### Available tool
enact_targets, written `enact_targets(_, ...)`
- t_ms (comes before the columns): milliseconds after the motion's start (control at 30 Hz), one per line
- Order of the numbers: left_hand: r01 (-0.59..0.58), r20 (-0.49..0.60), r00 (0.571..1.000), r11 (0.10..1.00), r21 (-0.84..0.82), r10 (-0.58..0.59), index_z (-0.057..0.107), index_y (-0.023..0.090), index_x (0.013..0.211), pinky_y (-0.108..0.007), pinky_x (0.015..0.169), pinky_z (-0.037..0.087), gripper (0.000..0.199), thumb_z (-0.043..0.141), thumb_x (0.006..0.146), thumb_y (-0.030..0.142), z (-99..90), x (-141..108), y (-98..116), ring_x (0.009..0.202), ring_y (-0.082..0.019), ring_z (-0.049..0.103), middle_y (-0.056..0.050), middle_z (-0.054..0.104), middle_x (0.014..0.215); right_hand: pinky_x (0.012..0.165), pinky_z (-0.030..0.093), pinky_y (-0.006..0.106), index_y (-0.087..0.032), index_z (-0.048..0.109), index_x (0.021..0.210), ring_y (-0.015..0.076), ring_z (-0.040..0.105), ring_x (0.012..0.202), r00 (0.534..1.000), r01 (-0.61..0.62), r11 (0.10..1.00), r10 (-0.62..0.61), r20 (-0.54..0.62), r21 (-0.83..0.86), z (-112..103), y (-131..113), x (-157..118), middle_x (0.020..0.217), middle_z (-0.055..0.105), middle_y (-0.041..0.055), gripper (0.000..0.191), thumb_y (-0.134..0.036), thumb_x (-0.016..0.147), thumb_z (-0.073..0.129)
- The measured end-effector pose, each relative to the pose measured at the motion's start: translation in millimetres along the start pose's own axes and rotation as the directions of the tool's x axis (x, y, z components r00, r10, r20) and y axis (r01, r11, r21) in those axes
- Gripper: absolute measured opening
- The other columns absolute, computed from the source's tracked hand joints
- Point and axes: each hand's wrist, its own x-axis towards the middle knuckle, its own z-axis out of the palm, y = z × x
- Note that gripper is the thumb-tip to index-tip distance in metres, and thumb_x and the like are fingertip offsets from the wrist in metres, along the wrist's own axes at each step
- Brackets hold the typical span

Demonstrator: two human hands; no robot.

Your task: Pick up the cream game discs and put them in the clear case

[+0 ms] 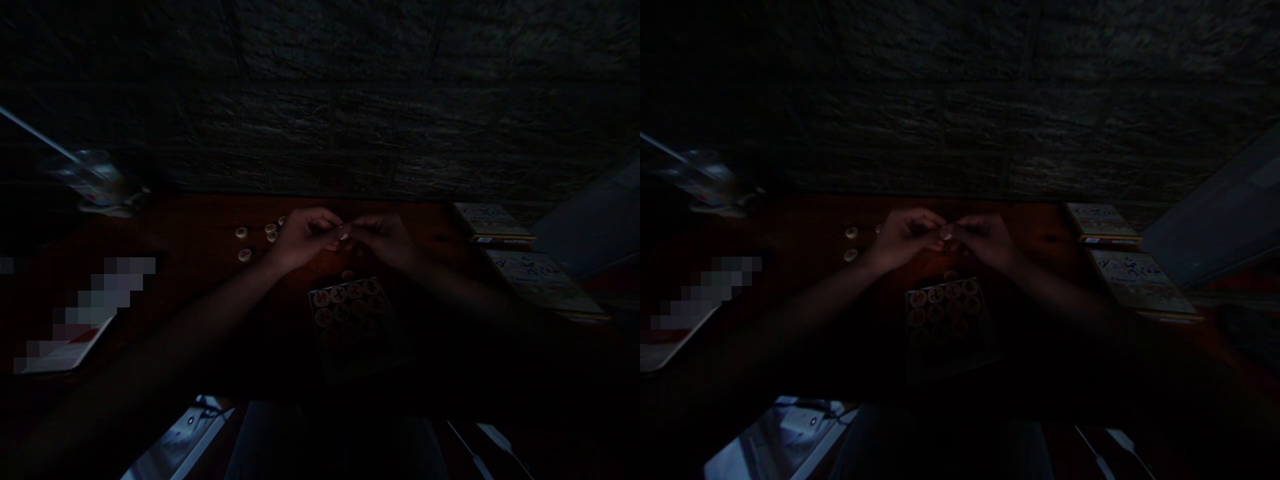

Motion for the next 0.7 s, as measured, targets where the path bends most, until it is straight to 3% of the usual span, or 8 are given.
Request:
enact_targets(200,0.101,-0.059,0.992,0.986,-0.135,-0.11,0.08,0.015,0.093,-0.034,0.076,0.068,0.026,0.089,0.079,0.036,-1.9,1.4,-0.2,0.075,-0.019,0.078,-0.007,0.08,0.084,0.053,0.052,0.024,-0.021,0.085,0.097,0.0144,0.07,0.06,1.0,-0.008,1.0,0.008,0.014,-0.006,-1.4,5.3,1.5,0.074,0.08,0.004,0.04,-0.056,0.077,0.088)
enact_targets(367,0.128,-0.06,0.988,0.972,-0.196,-0.142,0.082,0.016,0.096,-0.037,0.084,0.068,0.024,0.089,0.078,0.031,-2.9,0.6,-0.9,0.082,-0.021,0.08,-0.009,0.082,0.094,0.051,0.05,0.024,-0.022,0.085,0.098,0.0139,0.067,0.06,1.0,0.005,1.0,-0.005,-0.017,-0.031,-1.0,7.4,1.7,0.072,0.078,0.0023,0.039,-0.053,0.074,0.091)
enact_targets(500,0.106,-0.041,0.992,0.978,-0.177,-0.115,0.083,0.017,0.1,-0.041,0.092,0.066,0.03,0.092,0.074,0.028,-3.3,-0.4,-1.5,0.094,-0.024,0.08,-0.01,0.083,0.103,0.051,0.05,0.025,-0.022,0.083,0.095,0.0138,0.067,0.06,0.999,0.03,0.999,-0.032,-0.039,-0.031,-0.9,7.1,1.1,0.074,0.078,0.0019,0.037,-0.051,0.074,0.092)
enact_targets(700,0.012,0.023,1.0,0.998,-0.061,-0.011,0.083,0.018,0.102,-0.038,0.087,0.065,0.031,0.092,0.072,0.022,-3.6,0.4,-1.7,0.089,-0.023,0.08,-0.009,0.084,0.096,0.051,0.049,0.025,-0.02,0.081,0.087,0.0139,0.066,0.058,0.999,0.03,0.998,-0.032,-0.042,-0.05,0.2,4.3,0.6,0.07,0.077,0.0028,0.04,-0.057,0.074,0.091)
